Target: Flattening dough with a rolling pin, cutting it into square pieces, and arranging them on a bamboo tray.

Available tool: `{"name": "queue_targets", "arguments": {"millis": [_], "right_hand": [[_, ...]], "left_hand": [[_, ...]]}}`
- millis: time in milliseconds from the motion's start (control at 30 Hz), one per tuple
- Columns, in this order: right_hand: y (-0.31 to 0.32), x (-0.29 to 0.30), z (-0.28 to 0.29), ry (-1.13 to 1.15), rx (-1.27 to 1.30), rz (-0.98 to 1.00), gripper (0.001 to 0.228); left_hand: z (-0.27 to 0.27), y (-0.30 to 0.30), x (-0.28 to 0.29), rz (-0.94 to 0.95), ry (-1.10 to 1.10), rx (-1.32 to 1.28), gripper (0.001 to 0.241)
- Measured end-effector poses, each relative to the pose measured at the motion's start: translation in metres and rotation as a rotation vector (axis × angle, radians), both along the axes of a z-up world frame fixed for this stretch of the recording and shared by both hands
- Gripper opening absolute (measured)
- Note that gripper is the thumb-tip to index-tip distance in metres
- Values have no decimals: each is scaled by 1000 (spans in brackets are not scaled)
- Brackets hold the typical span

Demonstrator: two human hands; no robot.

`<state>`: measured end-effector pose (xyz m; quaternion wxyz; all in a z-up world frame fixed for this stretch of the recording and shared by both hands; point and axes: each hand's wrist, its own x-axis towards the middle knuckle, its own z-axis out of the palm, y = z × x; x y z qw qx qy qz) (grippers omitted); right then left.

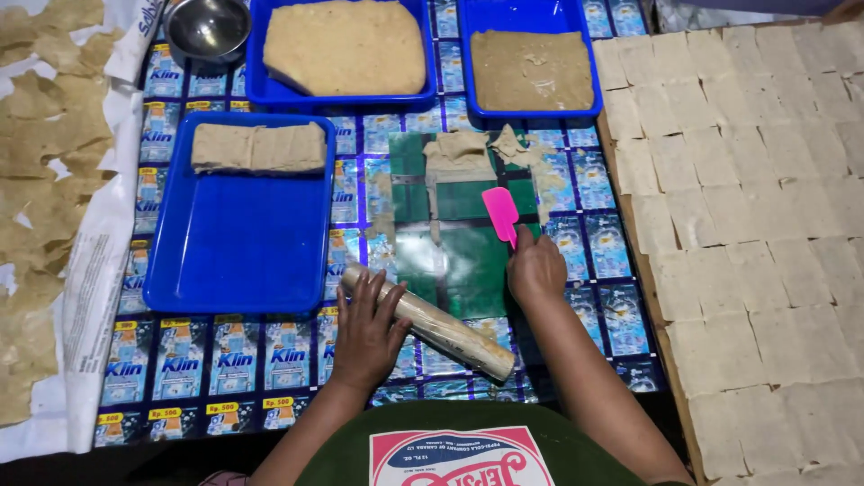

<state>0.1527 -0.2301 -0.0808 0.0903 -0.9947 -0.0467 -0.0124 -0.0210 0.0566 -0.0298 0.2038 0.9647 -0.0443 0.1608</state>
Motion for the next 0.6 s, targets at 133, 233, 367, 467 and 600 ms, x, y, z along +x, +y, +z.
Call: {"name": "queue_targets", "arguments": {"millis": [133,233,367,467,600], "right_hand": [[24,-33,80,60,187,-4,58],[21,-54,129,246,130,89,49],[28,-66,161,418,-1,347,43],[32,-47,126,355,-16,410,44],[42,-5,95,283,37,382,49]], "left_hand": [[-1,2,2,8,3,1,54],[-3,0,2,15,11,9,54],[1,1,4,14,28,7,52],[-1,0,6,21,29,12,51],[2,-3,3,44,35,6,50]]}}
